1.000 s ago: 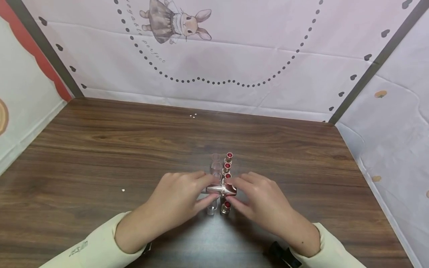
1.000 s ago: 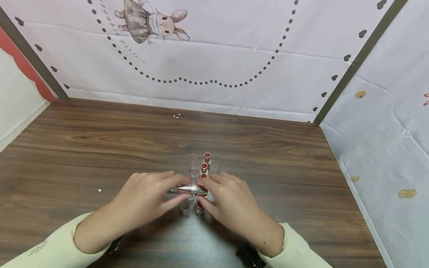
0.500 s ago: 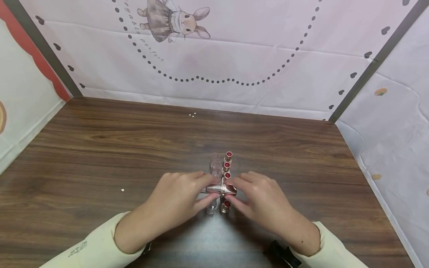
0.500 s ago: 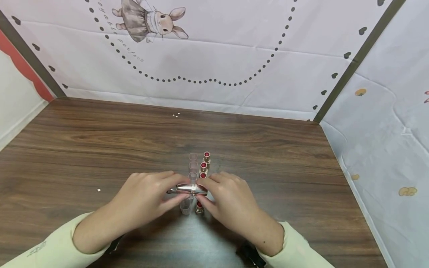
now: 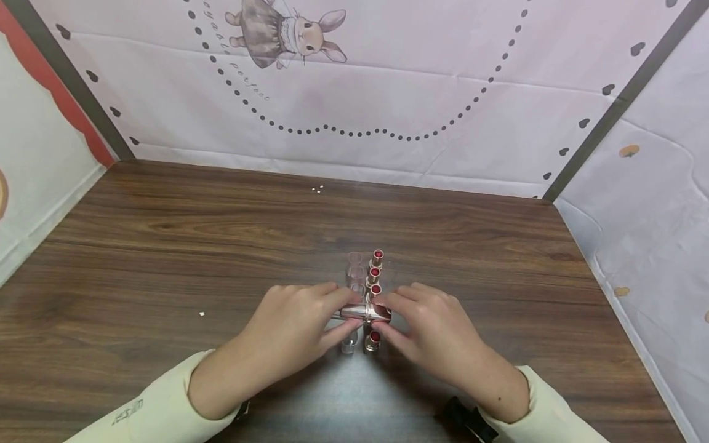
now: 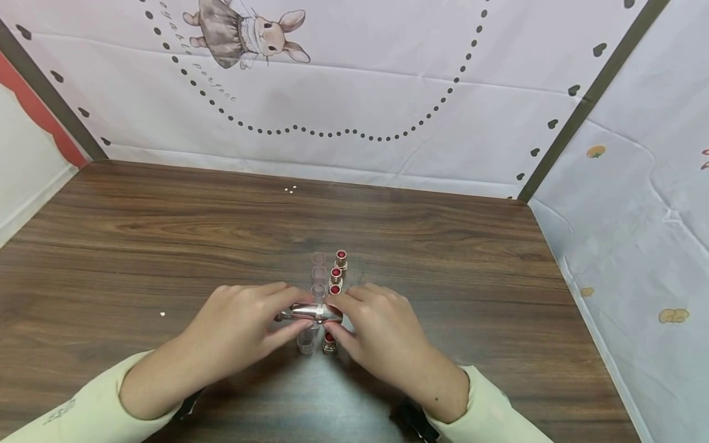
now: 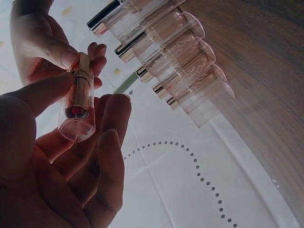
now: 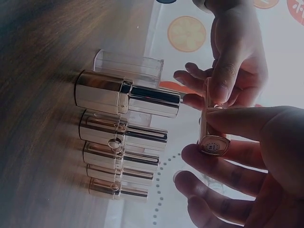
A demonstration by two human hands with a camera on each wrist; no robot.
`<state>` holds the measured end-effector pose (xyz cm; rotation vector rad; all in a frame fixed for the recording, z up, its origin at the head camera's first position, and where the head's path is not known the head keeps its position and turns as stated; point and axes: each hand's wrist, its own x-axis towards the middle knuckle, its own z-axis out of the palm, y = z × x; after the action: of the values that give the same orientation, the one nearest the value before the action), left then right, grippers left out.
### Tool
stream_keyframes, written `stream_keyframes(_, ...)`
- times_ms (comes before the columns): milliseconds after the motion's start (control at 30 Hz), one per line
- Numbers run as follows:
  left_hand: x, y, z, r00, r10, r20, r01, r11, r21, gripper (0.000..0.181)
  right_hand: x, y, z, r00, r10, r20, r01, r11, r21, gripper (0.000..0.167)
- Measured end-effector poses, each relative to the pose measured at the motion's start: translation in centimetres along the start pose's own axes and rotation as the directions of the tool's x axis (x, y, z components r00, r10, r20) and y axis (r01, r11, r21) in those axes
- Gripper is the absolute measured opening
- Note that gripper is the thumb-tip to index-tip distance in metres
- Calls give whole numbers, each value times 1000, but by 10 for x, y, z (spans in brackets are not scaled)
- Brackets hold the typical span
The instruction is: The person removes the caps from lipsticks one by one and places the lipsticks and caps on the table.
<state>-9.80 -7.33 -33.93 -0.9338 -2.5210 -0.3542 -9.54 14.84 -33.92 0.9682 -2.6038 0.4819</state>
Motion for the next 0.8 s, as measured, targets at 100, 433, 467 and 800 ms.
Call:
stream_keyframes(100, 0, 0, 0, 1000, -1, 6, 1, 1000, 5, 22, 0, 0, 0, 1000, 6, 6, -6, 1000, -2, 21)
stream_keyframes(433, 0, 0, -1, 1000, -1, 19, 2, 1000, -8, 22, 0, 0, 0, 1000, 6, 9, -6, 1000, -8, 21)
stream_keyframes(467, 0, -1, -1, 1000, 1, 19, -1, 1000, -12, 22, 0, 0, 1, 1000, 5, 8, -5, 1000, -7, 21)
stream_keyframes(800, 0, -3, -2, 999, 24, 28, -23, 999, -37, 23, -1, 0, 0, 1000, -7, 15, 7, 1000, 2, 20)
